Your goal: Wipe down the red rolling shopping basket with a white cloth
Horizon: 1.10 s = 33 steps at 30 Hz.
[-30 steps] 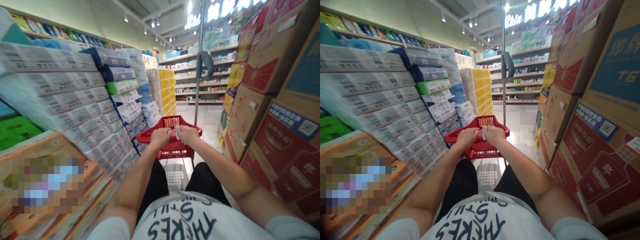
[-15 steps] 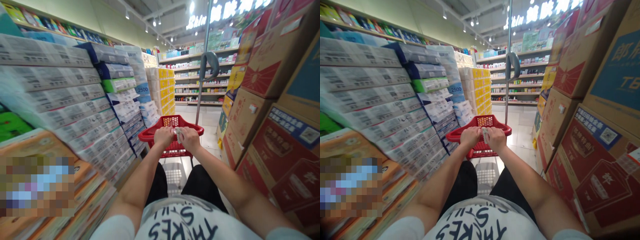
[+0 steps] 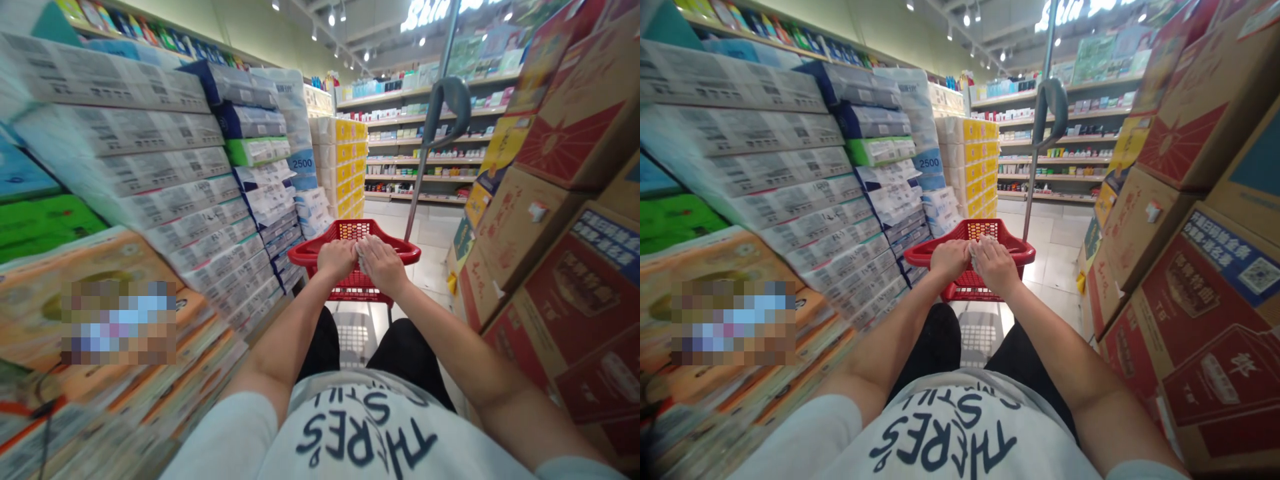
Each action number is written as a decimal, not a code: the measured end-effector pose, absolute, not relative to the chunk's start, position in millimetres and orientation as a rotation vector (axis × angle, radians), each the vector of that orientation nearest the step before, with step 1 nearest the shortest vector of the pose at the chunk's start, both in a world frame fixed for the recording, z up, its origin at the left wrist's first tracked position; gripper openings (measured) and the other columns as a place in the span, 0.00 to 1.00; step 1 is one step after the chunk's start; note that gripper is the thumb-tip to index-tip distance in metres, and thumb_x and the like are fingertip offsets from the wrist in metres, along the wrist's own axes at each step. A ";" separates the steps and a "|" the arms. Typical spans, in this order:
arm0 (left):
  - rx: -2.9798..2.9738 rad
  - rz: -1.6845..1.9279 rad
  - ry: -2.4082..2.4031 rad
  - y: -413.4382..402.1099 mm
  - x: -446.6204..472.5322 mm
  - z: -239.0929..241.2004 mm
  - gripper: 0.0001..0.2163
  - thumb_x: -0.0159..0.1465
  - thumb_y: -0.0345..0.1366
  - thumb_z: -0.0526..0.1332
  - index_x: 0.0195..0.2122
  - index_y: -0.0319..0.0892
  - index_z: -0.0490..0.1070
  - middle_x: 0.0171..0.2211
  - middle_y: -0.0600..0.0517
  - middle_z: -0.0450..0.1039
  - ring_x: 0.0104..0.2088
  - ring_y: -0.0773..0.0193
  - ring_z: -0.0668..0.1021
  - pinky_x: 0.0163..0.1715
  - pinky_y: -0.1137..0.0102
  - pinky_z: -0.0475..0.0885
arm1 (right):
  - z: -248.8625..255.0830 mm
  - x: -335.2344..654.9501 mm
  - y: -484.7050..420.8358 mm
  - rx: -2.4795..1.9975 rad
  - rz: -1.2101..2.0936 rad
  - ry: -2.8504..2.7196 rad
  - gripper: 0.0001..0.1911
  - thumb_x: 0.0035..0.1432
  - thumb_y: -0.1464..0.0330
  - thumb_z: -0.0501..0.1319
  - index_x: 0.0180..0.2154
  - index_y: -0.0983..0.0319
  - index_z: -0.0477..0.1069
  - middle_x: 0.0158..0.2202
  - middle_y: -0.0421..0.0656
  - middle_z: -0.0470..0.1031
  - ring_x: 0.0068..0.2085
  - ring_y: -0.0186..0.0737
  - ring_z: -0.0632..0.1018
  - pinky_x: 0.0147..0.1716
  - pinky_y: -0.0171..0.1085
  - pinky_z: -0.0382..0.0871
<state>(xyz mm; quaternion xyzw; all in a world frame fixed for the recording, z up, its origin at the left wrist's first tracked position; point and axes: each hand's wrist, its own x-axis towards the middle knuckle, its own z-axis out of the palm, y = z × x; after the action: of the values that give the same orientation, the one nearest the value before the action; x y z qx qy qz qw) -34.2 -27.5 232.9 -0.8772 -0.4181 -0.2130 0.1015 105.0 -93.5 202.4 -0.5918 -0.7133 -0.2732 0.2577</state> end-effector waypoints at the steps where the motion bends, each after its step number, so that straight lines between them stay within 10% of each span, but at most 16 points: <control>1: -2.593 -0.636 -1.233 -27.9 -35.1 232.9 0.19 0.71 0.42 0.42 0.42 0.44 0.72 0.44 0.48 0.76 0.44 0.59 0.75 0.43 0.66 0.64 | 202.8 106.0 -94.5 -1.600 -0.711 -1.960 0.24 0.69 0.65 0.43 0.61 0.63 0.59 0.62 0.50 0.62 0.60 0.47 0.65 0.57 0.43 0.56; 6: -2.595 -0.677 -1.195 -31.1 -34.9 232.0 0.17 0.71 0.40 0.43 0.42 0.43 0.72 0.42 0.48 0.76 0.44 0.58 0.75 0.43 0.65 0.64 | 216.6 97.3 -92.3 -1.925 -0.506 -1.794 0.23 0.69 0.63 0.42 0.58 0.63 0.63 0.49 0.51 0.74 0.45 0.45 0.74 0.47 0.40 0.64; 12: -2.578 -0.638 -1.222 -34.8 -35.2 232.2 0.18 0.71 0.40 0.43 0.39 0.41 0.72 0.42 0.46 0.76 0.44 0.58 0.75 0.43 0.65 0.65 | 210.2 85.1 -97.1 -1.769 -0.737 -1.834 0.23 0.68 0.64 0.43 0.59 0.63 0.63 0.56 0.52 0.68 0.55 0.49 0.67 0.54 0.44 0.57; 17: -2.580 -0.674 -1.214 -36.7 -35.3 230.7 0.18 0.71 0.40 0.43 0.43 0.42 0.72 0.44 0.47 0.76 0.44 0.58 0.75 0.43 0.65 0.65 | 223.9 87.5 -90.7 -1.942 -0.582 -1.825 0.24 0.68 0.63 0.43 0.41 0.68 0.75 0.40 0.54 0.76 0.42 0.47 0.74 0.45 0.42 0.64; 23: -2.545 -0.687 -1.195 -37.2 -36.1 227.4 0.17 0.70 0.38 0.45 0.40 0.41 0.72 0.42 0.47 0.76 0.42 0.58 0.76 0.40 0.64 0.66 | 208.6 92.0 -89.9 -1.564 -0.745 -1.885 0.22 0.67 0.69 0.44 0.55 0.72 0.67 0.58 0.55 0.67 0.59 0.49 0.65 0.58 0.47 0.56; 28: -2.549 -0.712 -1.170 -38.8 -35.2 226.1 0.17 0.71 0.40 0.45 0.41 0.42 0.72 0.42 0.47 0.76 0.42 0.59 0.76 0.40 0.65 0.66 | 208.2 103.7 -85.5 -1.584 -0.583 -1.884 0.21 0.67 0.67 0.45 0.45 0.69 0.73 0.44 0.52 0.77 0.50 0.47 0.72 0.55 0.45 0.61; 33: -2.543 -0.740 -1.180 -39.1 -33.8 225.5 0.17 0.71 0.40 0.44 0.40 0.42 0.72 0.42 0.47 0.76 0.43 0.58 0.76 0.39 0.64 0.66 | 206.3 99.6 -88.4 -1.672 -0.671 -1.716 0.24 0.64 0.69 0.47 0.58 0.72 0.62 0.58 0.57 0.66 0.56 0.52 0.67 0.54 0.47 0.61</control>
<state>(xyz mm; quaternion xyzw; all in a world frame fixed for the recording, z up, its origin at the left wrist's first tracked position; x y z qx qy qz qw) -33.8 -39.1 225.5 -0.8706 -0.4040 -0.2534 0.1207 99.6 -88.4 206.3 -0.6366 -0.6531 -0.2555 0.3209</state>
